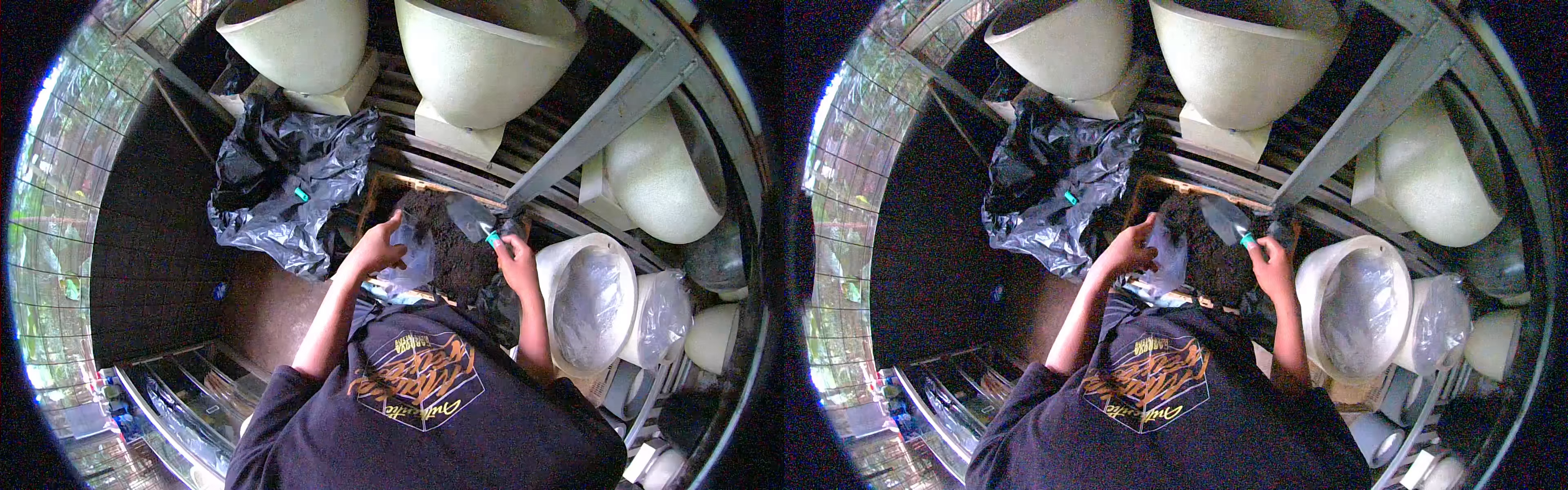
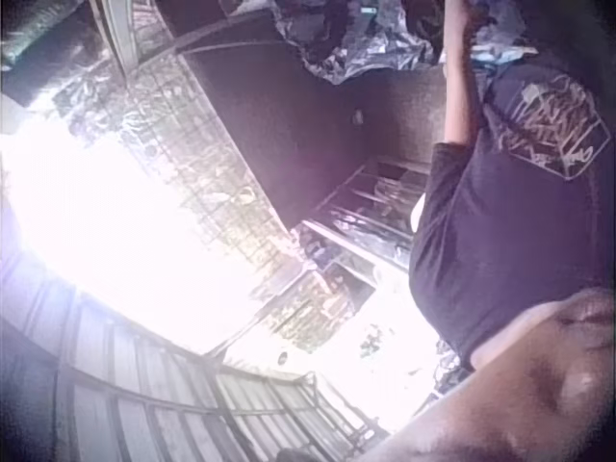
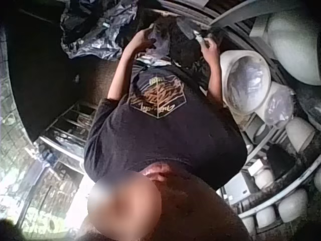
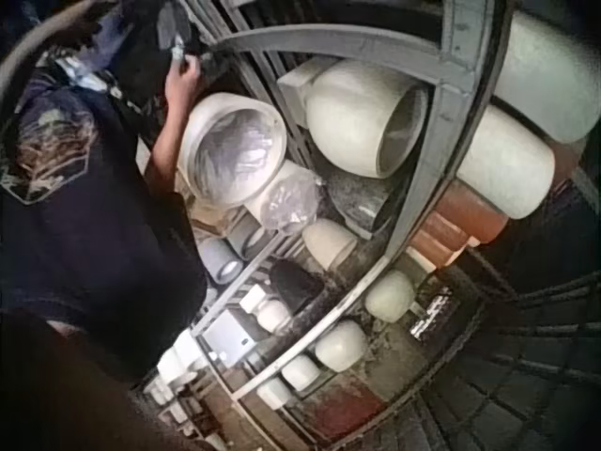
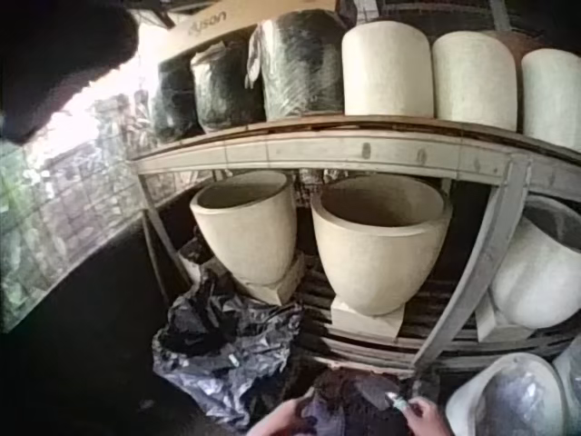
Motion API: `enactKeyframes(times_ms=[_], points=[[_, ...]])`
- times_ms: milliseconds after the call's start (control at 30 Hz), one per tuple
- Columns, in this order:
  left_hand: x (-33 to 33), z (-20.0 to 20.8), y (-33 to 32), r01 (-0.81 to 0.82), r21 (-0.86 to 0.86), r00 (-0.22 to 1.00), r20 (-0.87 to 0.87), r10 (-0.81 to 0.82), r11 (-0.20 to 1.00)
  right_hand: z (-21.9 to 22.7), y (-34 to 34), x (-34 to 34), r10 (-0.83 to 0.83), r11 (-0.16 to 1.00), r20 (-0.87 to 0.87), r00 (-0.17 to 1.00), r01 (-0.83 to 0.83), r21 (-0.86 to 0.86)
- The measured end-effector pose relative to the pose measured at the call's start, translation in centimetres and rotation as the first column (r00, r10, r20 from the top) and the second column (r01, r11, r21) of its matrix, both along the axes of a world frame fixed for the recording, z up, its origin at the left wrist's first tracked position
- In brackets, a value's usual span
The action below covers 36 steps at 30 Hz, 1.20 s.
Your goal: The person scoops dark soil from a wooden crate using a small green trowel and transfers it into a clear plastic bag held in the left hand. After filling the bag, the person moves to a glass display counter and seals the bag.
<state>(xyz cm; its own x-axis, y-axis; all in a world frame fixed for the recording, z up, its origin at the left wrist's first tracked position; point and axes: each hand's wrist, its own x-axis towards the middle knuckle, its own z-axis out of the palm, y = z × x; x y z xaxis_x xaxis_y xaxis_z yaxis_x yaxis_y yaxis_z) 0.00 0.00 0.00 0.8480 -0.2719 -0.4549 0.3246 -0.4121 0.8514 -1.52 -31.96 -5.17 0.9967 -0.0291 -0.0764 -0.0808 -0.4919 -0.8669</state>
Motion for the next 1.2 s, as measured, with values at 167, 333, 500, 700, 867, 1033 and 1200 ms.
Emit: enactKeyframes(times_ms=[167, 333, 500, 700, 867, 1033, 1200], points=[[-1.5, 0.2, 1.1, -0.023, 0.005, 0.999, -0.035, 0.023, 1.0, -11.4, -3.3, -0.2, -0.059, 0.943, -0.297, 0.953, -0.045, -0.331], [-3.2, -0.5, 3.2, -0.094, -0.049, 0.995, 0.032, 0.096, 0.994, -18.6, 0.0, 0.7, -0.137, 0.942, -0.606, 0.783, -0.087, -0.325], [-4.1, 1.0, 3.1, -0.156, -0.074, 0.988, -0.012, 0.155, 0.985, -24.5, 0.5, 0.4, -0.207, 0.964, -0.567, 0.798, 0.068, -0.257], [-4.4, -1.6, 3.6, -0.143, -0.101, 0.988, 0.044, 0.148, 0.985, -17.2, -0.8, -0.4, -0.076, 0.99, -0.642, 0.763, 0.136, 0.045], [-3.4, -1.6, 2.2, -0.081, -0.097, 0.996, 0.015, 0.083, 0.992, -8.0, -0.8, -1.1, -0.015, 0.957, -0.485, 0.875, 0.153, 0.246], [-1.7, 0.7, 0.3, -0.017, -0.008, 0.999, -0.029, 0.017, 1.0, 2.2, 1.3, -1.1, 0.144, 0.972, -0.023, 0.989, -0.138, 0.189], [-0.9, -1.8, -0.1, -0.03, -0.121, 0.997, 0.066, 0.038, 0.992, 1.3, -0.2, -0.6, 0.056, 0.991, -0.004, 0.998, -0.055, 0.125]])
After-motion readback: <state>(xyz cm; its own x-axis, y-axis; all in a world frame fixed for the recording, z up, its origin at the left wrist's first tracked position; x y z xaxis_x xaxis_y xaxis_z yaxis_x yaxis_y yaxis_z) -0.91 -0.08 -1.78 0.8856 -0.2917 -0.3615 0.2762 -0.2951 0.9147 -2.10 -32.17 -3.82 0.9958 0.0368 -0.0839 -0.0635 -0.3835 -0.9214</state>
